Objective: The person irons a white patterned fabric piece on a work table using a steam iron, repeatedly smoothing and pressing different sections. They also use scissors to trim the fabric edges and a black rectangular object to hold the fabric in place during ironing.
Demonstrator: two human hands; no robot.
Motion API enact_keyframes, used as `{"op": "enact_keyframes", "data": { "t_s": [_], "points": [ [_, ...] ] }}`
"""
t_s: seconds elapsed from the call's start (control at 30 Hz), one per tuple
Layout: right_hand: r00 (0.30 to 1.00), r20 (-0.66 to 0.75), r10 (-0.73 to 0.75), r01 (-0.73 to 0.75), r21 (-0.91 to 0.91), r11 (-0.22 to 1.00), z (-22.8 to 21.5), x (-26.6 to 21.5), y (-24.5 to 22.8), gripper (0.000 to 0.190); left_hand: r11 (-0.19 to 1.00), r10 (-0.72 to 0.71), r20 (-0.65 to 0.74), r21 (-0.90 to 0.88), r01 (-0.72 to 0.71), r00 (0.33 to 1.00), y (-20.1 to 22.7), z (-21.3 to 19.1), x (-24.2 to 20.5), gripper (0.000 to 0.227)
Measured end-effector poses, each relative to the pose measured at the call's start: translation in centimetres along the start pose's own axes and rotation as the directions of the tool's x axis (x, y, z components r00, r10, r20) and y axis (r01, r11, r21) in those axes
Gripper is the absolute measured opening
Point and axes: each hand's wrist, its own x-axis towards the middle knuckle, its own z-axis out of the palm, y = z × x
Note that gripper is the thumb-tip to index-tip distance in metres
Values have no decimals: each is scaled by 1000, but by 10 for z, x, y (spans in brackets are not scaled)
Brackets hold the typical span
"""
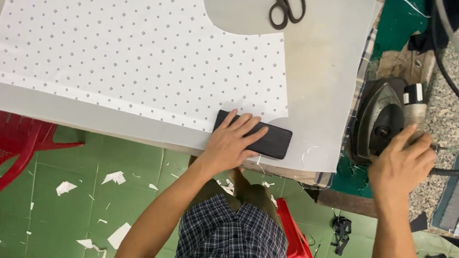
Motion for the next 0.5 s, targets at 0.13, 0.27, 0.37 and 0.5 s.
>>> {"op": "enact_keyframes", "data": {
  "t_s": [0.13,0.27,0.37,0.5],
  "points": [
    [787,603,129,-261,136,956,24,36,21,109,1000,-9,-36,-30,8,999,16,7,13,68],
    [628,756,184,-688,429,586,66,54,38,44,999,26,-159,-37,-32,987,25,13,19,67],
    [595,787,163,-719,430,546,74,56,46,43,999,37,-155,-9,-39,987,22,17,18,67],
    [457,885,87,-866,421,272,35,82,36,31,999,45,-88,-25,-47,995,-5,-12,7,70]
  ]
}}
